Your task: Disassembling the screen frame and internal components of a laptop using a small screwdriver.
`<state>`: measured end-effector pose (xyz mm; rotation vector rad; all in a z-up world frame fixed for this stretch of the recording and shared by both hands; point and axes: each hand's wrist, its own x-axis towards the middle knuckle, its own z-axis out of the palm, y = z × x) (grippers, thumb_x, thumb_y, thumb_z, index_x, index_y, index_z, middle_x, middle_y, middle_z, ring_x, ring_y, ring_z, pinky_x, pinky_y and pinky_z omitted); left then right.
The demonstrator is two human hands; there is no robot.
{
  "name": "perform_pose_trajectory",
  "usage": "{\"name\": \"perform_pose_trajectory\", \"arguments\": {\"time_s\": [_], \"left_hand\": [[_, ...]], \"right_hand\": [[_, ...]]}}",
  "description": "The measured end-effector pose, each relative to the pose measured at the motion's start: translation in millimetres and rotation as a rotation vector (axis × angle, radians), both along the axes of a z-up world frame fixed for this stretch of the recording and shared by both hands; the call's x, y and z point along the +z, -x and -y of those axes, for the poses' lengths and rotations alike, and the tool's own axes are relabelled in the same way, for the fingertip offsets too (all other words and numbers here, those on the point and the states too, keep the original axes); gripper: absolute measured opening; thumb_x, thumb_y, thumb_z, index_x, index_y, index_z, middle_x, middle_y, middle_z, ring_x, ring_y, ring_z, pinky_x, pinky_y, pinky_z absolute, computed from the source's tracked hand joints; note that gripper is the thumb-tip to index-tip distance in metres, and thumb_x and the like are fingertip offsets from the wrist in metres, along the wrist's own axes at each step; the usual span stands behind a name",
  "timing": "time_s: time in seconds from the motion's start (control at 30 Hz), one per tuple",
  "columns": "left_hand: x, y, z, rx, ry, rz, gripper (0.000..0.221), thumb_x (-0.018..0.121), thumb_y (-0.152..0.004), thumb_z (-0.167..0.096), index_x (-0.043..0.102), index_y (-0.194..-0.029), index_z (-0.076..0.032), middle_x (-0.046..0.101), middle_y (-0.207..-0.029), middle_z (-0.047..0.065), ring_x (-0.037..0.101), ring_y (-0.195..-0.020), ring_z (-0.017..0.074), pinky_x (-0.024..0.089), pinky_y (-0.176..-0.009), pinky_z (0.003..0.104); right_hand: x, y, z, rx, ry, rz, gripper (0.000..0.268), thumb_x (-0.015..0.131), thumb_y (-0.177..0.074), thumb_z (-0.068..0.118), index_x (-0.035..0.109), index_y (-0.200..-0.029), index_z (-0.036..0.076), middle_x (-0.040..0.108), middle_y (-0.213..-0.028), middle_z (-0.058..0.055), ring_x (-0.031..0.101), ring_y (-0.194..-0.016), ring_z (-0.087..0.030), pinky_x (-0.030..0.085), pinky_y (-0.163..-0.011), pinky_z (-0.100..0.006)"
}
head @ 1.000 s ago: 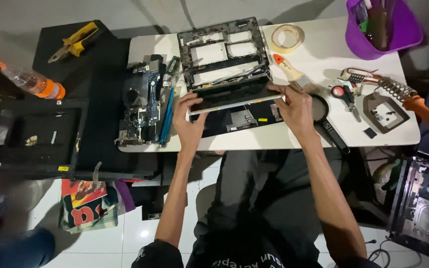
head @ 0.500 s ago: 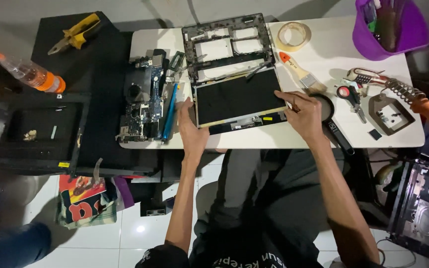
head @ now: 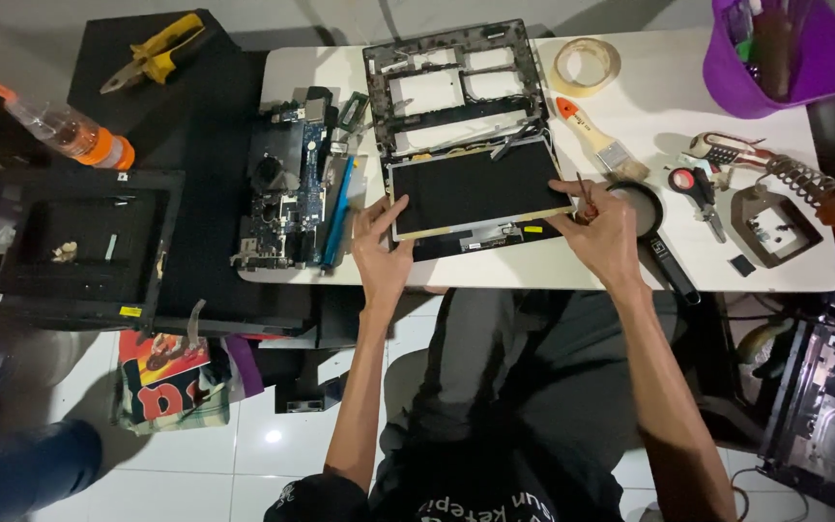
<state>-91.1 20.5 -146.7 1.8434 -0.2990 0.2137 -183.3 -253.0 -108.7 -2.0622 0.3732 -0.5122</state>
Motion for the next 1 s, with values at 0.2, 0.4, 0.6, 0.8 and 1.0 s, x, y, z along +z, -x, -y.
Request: {"name": "perform_pose_trajectory", "arguments": {"time_s": [0.2,0.4,0.6,0.8,1.0], "left_hand": [[2,2,0,-0.027,0.063,0.019,0.049,0.077,-0.088,0.006,0.074,-0.128,-0.020,0.061,-0.116,0.011,0.060,-0.116,0.0332,0.048,-0.107,0.049],[1,-1,1,-0.024,0.042,0.105,0.044,0.077,-0.088,0.004,0.075,-0.125,-0.019,0.060,-0.114,0.012,0.063,-0.112,0.0329,0.050,-0.103,0.049],[20,-10,6,-0.006,0.001,0.261,0.032,0.069,-0.098,0.000,0.070,-0.127,-0.015,0.060,-0.110,0.011,0.064,-0.108,0.0324,0.052,-0.098,0.047],[51,-25,8,0.057,-0.127,0.368,0.001,0.066,-0.102,-0.010,0.068,-0.103,-0.010,0.057,-0.092,0.006,0.066,-0.087,0.0282,0.054,-0.083,0.044],[69,-41,15,0.113,-0.179,0.468,0.012,0.075,-0.096,-0.013,0.065,-0.095,-0.006,0.052,-0.088,0.003,0.059,-0.076,0.0213,0.049,-0.072,0.034]], "right_hand": [[-4,2,4,0.020,0.189,-0.055,0.038,0.086,-0.083,0.005,0.079,-0.120,0.012,0.043,-0.061,-0.003,0.055,-0.056,-0.021,0.048,-0.065,-0.036],[14,1,-2,0.013,0.249,-0.039,0.031,0.081,-0.088,0.003,0.077,-0.119,0.008,0.043,-0.060,-0.006,0.056,-0.056,-0.028,0.049,-0.068,-0.040],[11,-20,24,0.060,0.333,0.014,0.022,0.082,-0.097,0.013,0.080,-0.119,0.016,0.046,-0.056,-0.007,0.055,-0.056,-0.027,0.048,-0.067,-0.038],[38,-40,37,0.142,0.410,0.044,0.015,0.082,-0.104,0.015,0.079,-0.118,0.011,0.049,-0.056,-0.006,0.053,-0.055,-0.025,0.047,-0.068,-0.036],[44,-70,61,0.199,0.440,0.084,0.021,0.084,-0.102,0.014,0.073,-0.102,-0.003,0.053,-0.064,-0.012,0.046,-0.056,-0.025,0.038,-0.057,-0.037]]}}
